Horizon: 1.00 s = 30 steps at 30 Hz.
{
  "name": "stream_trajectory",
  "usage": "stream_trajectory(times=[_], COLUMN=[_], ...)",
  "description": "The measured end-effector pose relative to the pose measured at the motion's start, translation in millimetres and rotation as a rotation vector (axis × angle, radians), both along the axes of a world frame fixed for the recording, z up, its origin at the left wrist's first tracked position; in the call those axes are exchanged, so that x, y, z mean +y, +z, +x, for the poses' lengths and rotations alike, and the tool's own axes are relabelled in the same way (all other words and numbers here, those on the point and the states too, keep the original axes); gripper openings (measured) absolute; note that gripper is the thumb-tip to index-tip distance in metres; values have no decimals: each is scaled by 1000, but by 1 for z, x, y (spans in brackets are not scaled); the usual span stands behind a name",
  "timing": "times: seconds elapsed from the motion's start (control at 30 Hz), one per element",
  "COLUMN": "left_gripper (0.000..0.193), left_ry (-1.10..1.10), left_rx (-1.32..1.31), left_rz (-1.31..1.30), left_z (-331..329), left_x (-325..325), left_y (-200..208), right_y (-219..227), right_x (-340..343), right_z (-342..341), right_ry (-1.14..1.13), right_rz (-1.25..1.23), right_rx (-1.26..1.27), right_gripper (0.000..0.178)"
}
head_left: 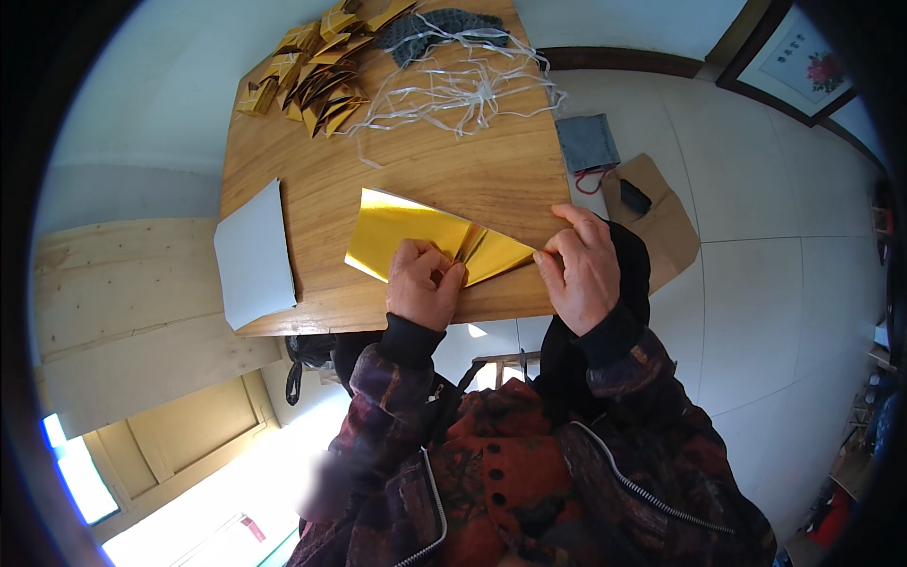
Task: The person folds a sheet of gold-colored paper by hand on a low wooden table, pressing creases and shaping it into a triangular packet. They repeat the folding process on a second sheet, creating similar finished units.
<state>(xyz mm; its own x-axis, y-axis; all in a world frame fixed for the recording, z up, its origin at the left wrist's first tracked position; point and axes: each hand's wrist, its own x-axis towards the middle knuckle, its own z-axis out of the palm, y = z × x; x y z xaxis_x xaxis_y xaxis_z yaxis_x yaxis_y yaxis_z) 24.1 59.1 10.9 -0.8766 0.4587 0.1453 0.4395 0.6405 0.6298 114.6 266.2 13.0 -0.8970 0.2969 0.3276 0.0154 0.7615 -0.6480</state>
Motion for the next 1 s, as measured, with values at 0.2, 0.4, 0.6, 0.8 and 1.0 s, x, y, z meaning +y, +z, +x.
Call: stream_trajectory(times=[0.2,0.4,0.6,0.8,1.0], left_gripper=[15,17,17,17,17], left_ry=[38,38,39,1,3], left_rx=[-65,-69,-74,-28,-45], left_rz=[-22,-44,-74,-62,-89], left_z=[0,-1,-1,-2,-1], left_x=[3,4,4,5,4], left_y=[3,5,6,5,6], right_y=[2,1,4,-5,-14], right_x=[0,0,-6,-55,-59], right_z=[-2,-3,1,14,21], right_ry=[-15,-18,-13,349,328], right_rz=[20,34,149,154,205], right_rx=[-1,-6,84,-81,-160], right_gripper=[22,23,28,77,85])
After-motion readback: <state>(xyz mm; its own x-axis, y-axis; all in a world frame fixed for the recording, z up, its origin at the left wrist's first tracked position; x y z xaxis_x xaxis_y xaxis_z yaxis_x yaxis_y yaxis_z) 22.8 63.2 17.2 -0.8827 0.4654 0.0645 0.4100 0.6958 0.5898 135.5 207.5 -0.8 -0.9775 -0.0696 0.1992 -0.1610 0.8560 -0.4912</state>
